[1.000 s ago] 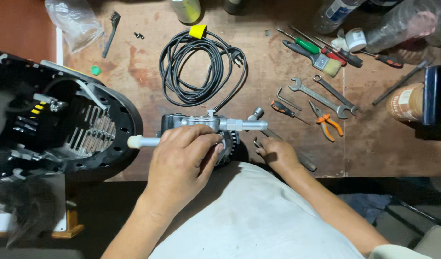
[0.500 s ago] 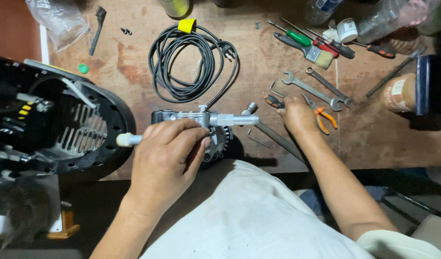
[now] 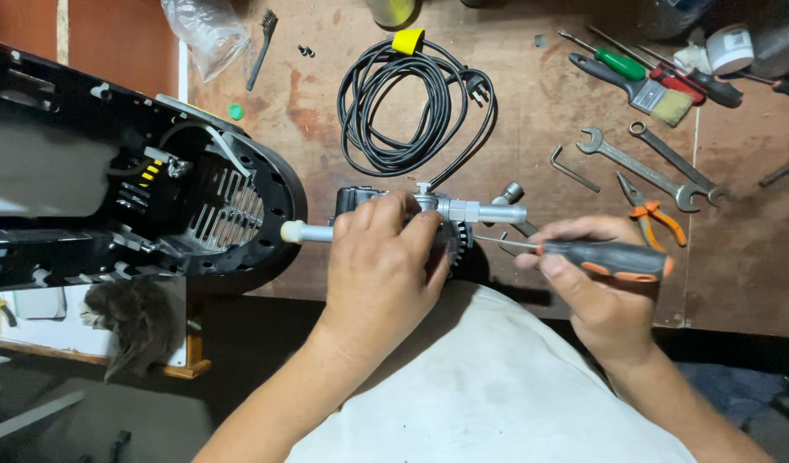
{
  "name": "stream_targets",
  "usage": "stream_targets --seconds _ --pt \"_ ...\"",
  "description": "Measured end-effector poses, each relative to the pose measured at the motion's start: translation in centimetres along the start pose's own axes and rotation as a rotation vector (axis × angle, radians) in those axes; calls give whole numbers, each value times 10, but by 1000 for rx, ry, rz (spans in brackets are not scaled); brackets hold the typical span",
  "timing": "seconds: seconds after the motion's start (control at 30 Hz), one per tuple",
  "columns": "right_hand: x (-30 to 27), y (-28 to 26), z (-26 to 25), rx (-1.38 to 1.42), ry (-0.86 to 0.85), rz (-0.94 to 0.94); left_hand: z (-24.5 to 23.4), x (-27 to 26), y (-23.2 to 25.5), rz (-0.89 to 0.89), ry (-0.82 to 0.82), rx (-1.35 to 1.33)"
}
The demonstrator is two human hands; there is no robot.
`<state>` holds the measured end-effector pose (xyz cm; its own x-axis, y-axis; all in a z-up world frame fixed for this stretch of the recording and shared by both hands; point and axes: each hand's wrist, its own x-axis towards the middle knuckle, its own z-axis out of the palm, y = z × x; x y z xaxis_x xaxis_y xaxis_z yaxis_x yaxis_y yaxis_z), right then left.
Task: The person works on a mechanical part on a workbench, using a hammer to tap a metal rod and a screwdriver to adjust components. The person repeatedly taps and adjusts the part throughout the video.
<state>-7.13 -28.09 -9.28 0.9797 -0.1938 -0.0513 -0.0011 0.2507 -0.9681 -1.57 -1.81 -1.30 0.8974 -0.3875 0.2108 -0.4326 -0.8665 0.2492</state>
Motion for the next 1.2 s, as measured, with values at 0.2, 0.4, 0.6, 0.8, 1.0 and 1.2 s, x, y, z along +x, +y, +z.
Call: stream_targets --seconds 0.2,0.4,0.6,0.8,1.0,1.2 --pt "4 17 28 -44 -135 62 9 -1 12 -27 15 161" --pt "5 27 40 17 -86 140 16 1 14 -14 55 247" --pt "3 27 55 179 42 235 28 -4 8 19 13 217" --pt "4 50 50 353 90 290 42 -1 2 35 41 252" --pt "7 43 40 340 112 239 39 10 3 103 7 288" --pt "3 28 33 157 55 170 16 21 4 200 -99 328"
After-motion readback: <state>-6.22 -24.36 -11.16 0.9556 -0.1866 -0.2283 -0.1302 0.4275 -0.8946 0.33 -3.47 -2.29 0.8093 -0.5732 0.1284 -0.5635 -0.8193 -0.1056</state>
